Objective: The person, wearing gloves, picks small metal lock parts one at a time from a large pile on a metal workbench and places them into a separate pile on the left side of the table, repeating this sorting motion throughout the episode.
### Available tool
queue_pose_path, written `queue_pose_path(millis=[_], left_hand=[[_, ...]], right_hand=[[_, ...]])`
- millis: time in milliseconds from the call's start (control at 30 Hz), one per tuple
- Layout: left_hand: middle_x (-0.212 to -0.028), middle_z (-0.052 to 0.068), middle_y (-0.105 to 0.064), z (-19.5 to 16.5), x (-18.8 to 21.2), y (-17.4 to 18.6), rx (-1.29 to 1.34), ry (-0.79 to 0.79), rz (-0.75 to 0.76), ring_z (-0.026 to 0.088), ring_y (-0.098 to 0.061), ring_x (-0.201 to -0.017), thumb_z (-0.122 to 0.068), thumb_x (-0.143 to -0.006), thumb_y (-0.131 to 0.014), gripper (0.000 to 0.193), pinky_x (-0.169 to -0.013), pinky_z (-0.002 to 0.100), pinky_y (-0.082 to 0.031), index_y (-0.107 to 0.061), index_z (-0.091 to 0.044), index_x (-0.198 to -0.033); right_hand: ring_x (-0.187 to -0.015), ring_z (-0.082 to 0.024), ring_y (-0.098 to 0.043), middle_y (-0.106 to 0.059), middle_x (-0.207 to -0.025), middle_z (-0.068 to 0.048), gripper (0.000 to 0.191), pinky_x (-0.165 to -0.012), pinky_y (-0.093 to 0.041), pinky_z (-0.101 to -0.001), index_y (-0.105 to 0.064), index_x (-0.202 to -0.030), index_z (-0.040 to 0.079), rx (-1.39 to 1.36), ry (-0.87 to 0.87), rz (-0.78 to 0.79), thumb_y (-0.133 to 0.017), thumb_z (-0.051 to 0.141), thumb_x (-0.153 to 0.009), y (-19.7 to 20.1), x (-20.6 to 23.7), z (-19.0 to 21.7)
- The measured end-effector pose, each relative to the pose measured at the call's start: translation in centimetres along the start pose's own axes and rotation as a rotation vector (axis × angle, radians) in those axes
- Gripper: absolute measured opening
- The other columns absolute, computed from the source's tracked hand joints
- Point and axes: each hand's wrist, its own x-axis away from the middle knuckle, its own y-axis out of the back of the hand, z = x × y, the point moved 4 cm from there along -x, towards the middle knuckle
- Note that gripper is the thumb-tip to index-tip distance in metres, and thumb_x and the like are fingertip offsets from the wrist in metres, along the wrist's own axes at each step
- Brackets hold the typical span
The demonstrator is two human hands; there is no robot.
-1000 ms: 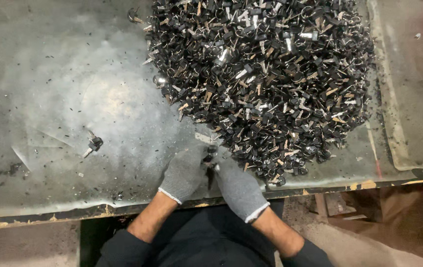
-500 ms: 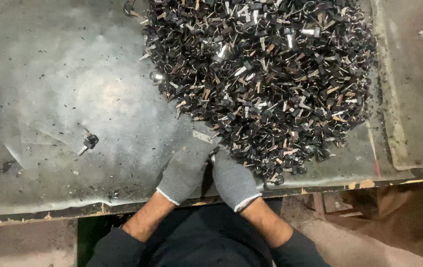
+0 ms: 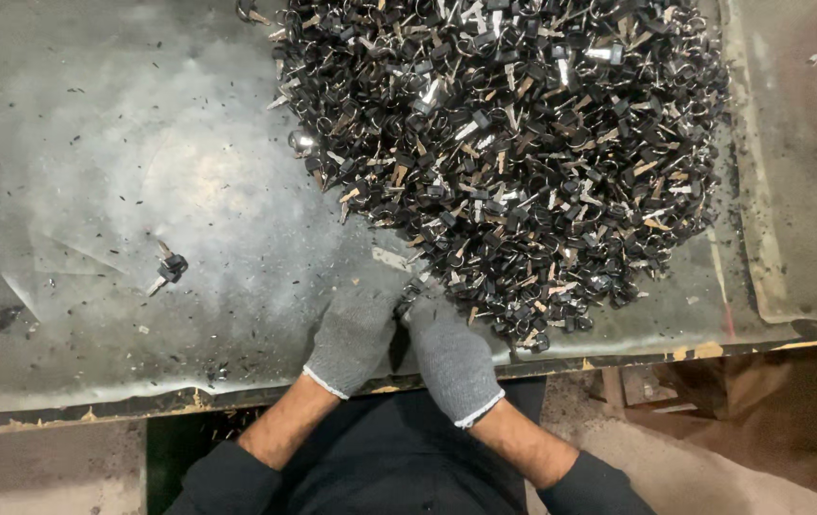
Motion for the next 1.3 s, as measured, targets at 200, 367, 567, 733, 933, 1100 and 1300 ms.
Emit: queue_pose_path(millis=[200, 367, 567, 733, 933, 1100, 1300], left_hand=[[-0.112, 0.019, -0.069, 0.4, -0.2, -0.4, 0.052, -0.034, 0.006, 0.041, -0.065, -0.106, 0.005, -0.075, -0.059, 0.050, -0.094, 0.050, -0.052, -0.067, -0.005, -0.124], [-0.103, 0.017, -0.071, 0.8, -0.4, 0.1, 0.116, 0.144, 0.080, 0.039, -0.067, -0.097, 0.001, -0.075, -0.064, 0.044, -0.086, 0.049, -0.053, -0.071, -0.007, -0.117], [-0.103, 0.018, -0.070, -1.0, 0.5, 0.7, -0.163, 0.111, -0.073, 0.039, -0.067, -0.094, -0.006, -0.073, -0.072, 0.040, -0.083, 0.050, -0.054, -0.071, -0.007, -0.113], [-0.097, 0.015, -0.071, 0.3, 0.6, 0.0, -0.084, 0.230, 0.094, 0.038, -0.067, -0.092, -0.015, -0.072, -0.079, 0.025, -0.079, 0.052, -0.052, -0.072, -0.013, -0.096], [-0.094, 0.018, -0.069, 0.4, 1.0, -0.9, -0.024, 0.112, 0.079, 0.040, -0.066, -0.089, -0.002, -0.072, -0.068, 0.039, -0.079, 0.052, -0.052, -0.073, -0.008, -0.110], [-0.094, 0.016, -0.071, 0.9, 2.1, -1.7, 0.009, 0.156, 0.196, 0.037, -0.068, -0.089, 0.001, -0.079, -0.065, 0.039, -0.080, 0.051, -0.053, -0.072, -0.007, -0.116], [-0.095, 0.015, -0.072, 1.2, 1.3, -1.2, 0.049, 0.105, 0.041, 0.037, -0.068, -0.090, -0.007, -0.072, -0.073, 0.036, -0.081, 0.051, -0.052, -0.071, -0.007, -0.108]], right_hand=[[-0.084, -0.038, -0.072, -0.066, -0.091, -0.018, 0.011, -0.075, -0.060, -0.0461, -0.055, -0.092, 0.008, -0.062, 0.255, -0.086, -0.059, 0.014, -0.084, -1.8, -0.9, 0.3], [-0.077, -0.044, -0.071, -0.072, -0.083, -0.028, 0.031, -0.065, -0.055, -0.0535, -0.053, -0.113, -0.003, -0.620, -0.074, 0.267, -0.058, 0.025, -0.101, -1.2, -2.6, -3.1], [-0.069, -0.040, -0.073, -0.073, -0.086, -0.021, 0.026, -0.057, -0.059, -0.0487, -0.053, -0.115, 0.004, -0.290, -0.099, 0.162, -0.056, 0.023, -0.098, 1.2, -0.8, -1.2], [-0.069, -0.037, -0.073, -0.072, -0.083, -0.019, 0.031, -0.057, -0.059, -0.0478, -0.054, -0.119, 0.000, -0.225, -0.070, 0.206, -0.059, 0.021, -0.096, 0.6, 0.5, -2.2], [-0.067, -0.031, -0.074, -0.069, -0.084, -0.016, 0.023, -0.053, -0.059, -0.0436, -0.056, -0.111, 0.001, 0.044, 0.090, 0.108, -0.060, 0.010, -0.090, -1.2, 0.6, -0.4], [-0.071, -0.035, -0.074, -0.072, -0.082, -0.021, 0.028, -0.058, -0.059, -0.0435, -0.056, -0.116, -0.005, -0.170, 0.046, 0.213, -0.059, 0.012, -0.093, -1.5, -1.0, -0.7], [-0.076, -0.043, -0.072, -0.073, -0.081, -0.024, 0.038, -0.066, -0.057, -0.0526, -0.048, -0.121, -0.003, -0.425, -0.217, 0.405, -0.056, 0.029, -0.101, -0.7, -1.7, -2.7]])
